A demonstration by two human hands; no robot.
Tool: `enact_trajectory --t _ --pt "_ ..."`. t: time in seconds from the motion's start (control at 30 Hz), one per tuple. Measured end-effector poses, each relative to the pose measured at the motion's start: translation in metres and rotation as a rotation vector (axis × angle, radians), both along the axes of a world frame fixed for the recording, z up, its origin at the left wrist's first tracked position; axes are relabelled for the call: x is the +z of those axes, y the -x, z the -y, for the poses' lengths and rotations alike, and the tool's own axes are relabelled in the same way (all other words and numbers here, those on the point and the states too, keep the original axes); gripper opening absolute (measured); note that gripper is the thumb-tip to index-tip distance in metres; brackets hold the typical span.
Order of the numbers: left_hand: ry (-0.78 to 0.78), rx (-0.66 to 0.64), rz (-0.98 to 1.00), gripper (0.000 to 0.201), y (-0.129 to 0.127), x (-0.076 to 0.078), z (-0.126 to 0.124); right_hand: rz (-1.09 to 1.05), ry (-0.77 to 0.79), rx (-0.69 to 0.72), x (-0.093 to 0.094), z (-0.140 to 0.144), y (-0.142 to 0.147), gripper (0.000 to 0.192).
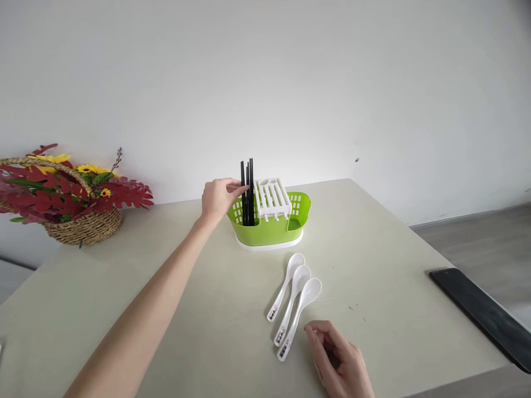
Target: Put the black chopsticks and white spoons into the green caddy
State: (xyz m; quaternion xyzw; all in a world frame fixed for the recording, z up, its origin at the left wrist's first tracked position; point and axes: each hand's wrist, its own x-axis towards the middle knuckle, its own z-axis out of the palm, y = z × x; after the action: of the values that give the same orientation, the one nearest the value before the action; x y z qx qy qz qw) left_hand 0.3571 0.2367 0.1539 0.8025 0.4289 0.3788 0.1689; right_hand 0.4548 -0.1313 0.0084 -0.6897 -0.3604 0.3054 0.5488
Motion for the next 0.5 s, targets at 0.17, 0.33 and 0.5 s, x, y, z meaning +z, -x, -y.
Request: enact_trajectory --t 0.17,0.33,0.5 --pt "-0.007 -0.03 0.024 0.036 0.01 -0.009 0.005 0.031 0.002 -0.028 0.003 -0.001 0.002 0.048" --pt "0.026 0.103 0.26 0.041 0.034 -0.034 0.006 0.001 0.019 -0.019 0.003 0.0 0.001 0.047" --pt "0.199 0.237 0.319 0.054 0.072 -0.078 0.009 -0.039 0.024 -0.017 -0.001 0.001 0.0 0.047"
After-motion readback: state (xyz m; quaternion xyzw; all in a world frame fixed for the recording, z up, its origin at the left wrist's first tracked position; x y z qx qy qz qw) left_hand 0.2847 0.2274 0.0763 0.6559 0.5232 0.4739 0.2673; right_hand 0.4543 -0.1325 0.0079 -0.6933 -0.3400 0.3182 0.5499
